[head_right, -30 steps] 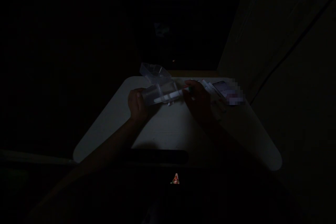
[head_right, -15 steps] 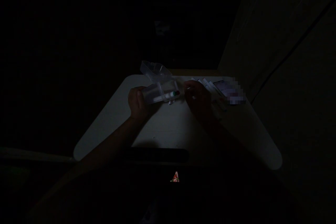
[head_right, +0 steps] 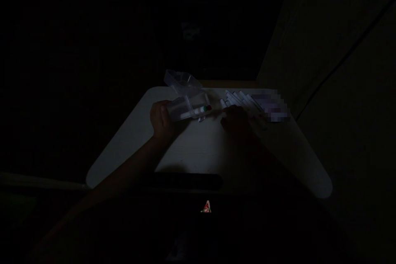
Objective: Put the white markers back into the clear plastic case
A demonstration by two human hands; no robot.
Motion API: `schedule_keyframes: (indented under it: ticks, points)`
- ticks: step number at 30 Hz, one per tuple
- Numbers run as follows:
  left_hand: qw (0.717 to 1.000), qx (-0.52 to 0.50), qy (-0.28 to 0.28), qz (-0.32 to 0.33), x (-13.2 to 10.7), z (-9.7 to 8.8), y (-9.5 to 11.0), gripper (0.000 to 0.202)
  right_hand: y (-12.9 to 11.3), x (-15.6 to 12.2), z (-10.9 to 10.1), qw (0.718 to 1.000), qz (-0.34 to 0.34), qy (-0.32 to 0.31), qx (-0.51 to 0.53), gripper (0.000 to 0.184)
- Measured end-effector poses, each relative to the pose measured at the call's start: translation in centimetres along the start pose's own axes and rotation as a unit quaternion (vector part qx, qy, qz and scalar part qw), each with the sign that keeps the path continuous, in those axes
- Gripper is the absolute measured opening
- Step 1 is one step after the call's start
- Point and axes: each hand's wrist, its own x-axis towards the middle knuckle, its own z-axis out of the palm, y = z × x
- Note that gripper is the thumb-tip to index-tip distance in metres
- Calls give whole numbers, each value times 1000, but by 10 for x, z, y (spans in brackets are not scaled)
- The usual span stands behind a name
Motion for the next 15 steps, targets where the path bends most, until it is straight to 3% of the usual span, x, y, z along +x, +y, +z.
schedule_keyframes:
  ticks: [7, 15]
  points:
    - [1000, -6, -13, -4, 1, -1, 1, 67, 4, 2, 7, 999, -13, -5, -37, 47]
    - [1000, -5, -2, -3, 1, 0, 2, 68, -2, 1, -1, 993, 43, -39, -104, 42]
